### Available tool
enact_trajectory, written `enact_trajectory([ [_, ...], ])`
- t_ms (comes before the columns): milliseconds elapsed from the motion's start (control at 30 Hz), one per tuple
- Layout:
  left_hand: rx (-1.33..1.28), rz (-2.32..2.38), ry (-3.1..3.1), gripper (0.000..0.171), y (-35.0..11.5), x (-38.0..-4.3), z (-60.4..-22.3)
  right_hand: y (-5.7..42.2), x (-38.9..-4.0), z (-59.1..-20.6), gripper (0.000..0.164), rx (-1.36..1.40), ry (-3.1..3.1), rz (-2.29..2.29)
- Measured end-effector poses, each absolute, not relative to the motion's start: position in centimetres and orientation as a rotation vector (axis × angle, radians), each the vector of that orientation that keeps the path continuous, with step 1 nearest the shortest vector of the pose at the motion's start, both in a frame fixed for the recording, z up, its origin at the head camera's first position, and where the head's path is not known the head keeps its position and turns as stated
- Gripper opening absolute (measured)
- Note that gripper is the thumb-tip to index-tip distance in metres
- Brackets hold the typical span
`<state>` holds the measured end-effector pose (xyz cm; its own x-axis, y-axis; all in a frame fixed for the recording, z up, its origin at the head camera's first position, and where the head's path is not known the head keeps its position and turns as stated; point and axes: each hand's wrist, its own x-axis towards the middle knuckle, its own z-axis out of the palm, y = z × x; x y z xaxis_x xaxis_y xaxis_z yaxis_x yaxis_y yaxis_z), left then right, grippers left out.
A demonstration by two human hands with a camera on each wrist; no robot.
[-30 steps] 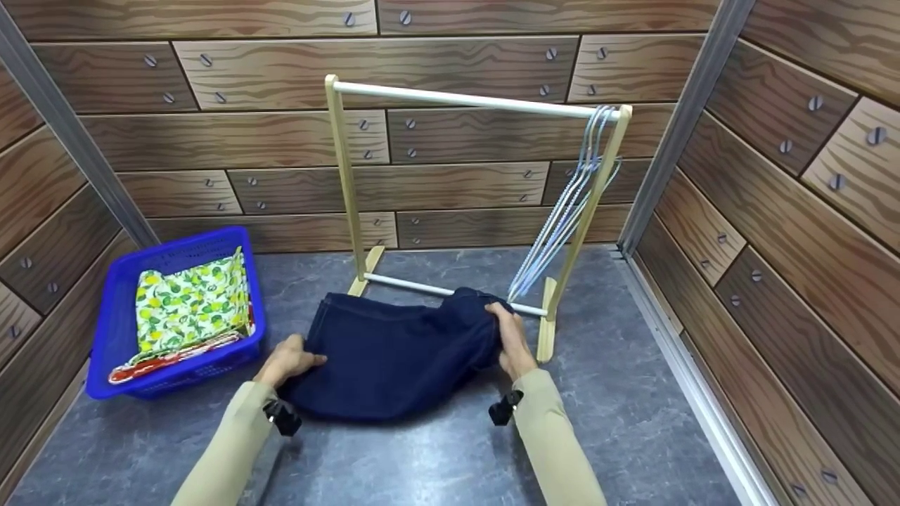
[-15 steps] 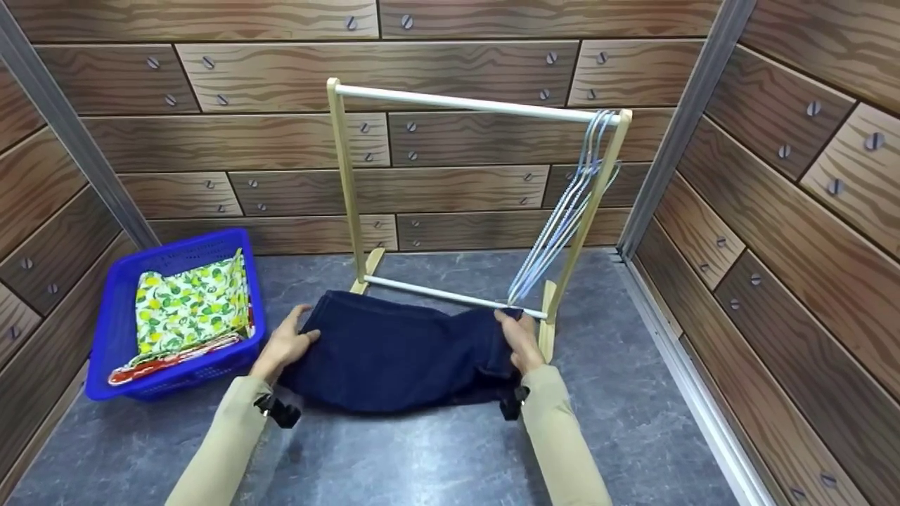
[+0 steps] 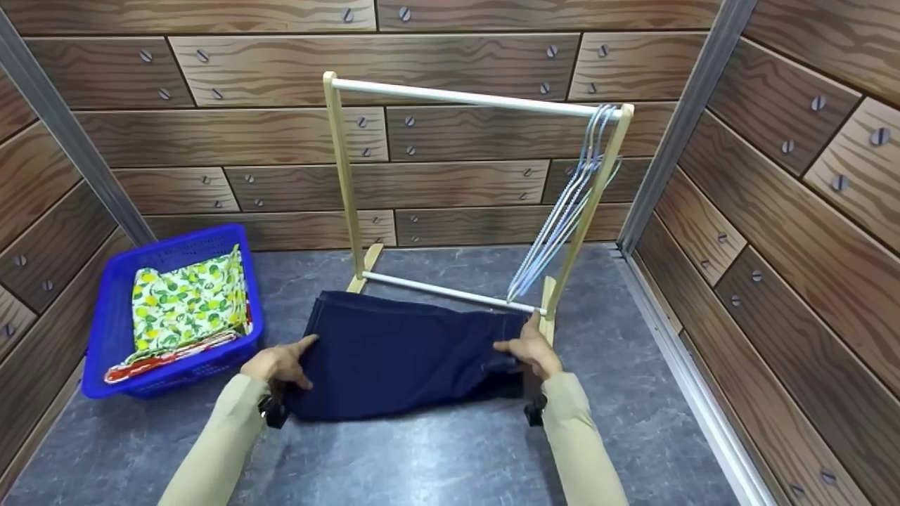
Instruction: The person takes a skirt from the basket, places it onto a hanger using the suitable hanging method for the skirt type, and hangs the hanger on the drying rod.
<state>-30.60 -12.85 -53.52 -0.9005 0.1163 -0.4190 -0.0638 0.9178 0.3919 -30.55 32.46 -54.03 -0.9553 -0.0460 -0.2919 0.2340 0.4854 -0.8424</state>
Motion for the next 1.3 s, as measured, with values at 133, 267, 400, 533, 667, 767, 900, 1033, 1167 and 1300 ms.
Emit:
enact_trajectory([
  [133,0.166,0.829,2.659,0.062,-13.3,-31.3,-53.5,32.6,-31.0,-53.2,0.073,0.219,2.291,-1.777],
  [267,0.201,1.287,2.632,0.033,-13.7,-32.2,-53.0,32.8,-31.5,-52.4,0.018,0.292,1.549,-2.426],
  [400,0.18,1.502,2.467,0.033,-14.1,-32.6,-52.8,32.9,-32.0,-52.3,0.044,0.226,0.945,-2.682],
  [533,0.306,1.421,2.408,0.048,-14.6,-32.3,-53.5,31.7,-32.3,-52.8,0.066,0.134,1.309,-2.647],
  [667,0.555,1.174,2.537,0.055,-15.1,-32.3,-54.0,30.2,-32.6,-53.2,0.03,0.223,2.07,-2.416],
  [767,0.618,1.071,2.584,0.047,-15.4,-32.4,-54.2,29.6,-32.7,-53.2,0.025,0.269,2.713,-1.948],
  [900,0.549,1.098,2.576,0.032,-15.7,-32.7,-54.2,29.4,-33.0,-52.7,0.047,0.352,3.078,-1.567],
  [1033,0.416,1.301,2.519,0.013,-15.7,-32.9,-54.3,29.8,-34.0,-52.4,0.052,0.395,2.91,-1.828],
  [1167,0.323,1.51,2.662,0.034,-15.0,-33.0,-54.7,30.4,-34.9,-52.1,0.064,0.461,2.661,-2.024],
  [1300,0.237,1.7,2.859,0.039,-13.5,-33.2,-54.6,30.7,-35.3,-52.0,0.064,0.564,2.522,-2.074],
])
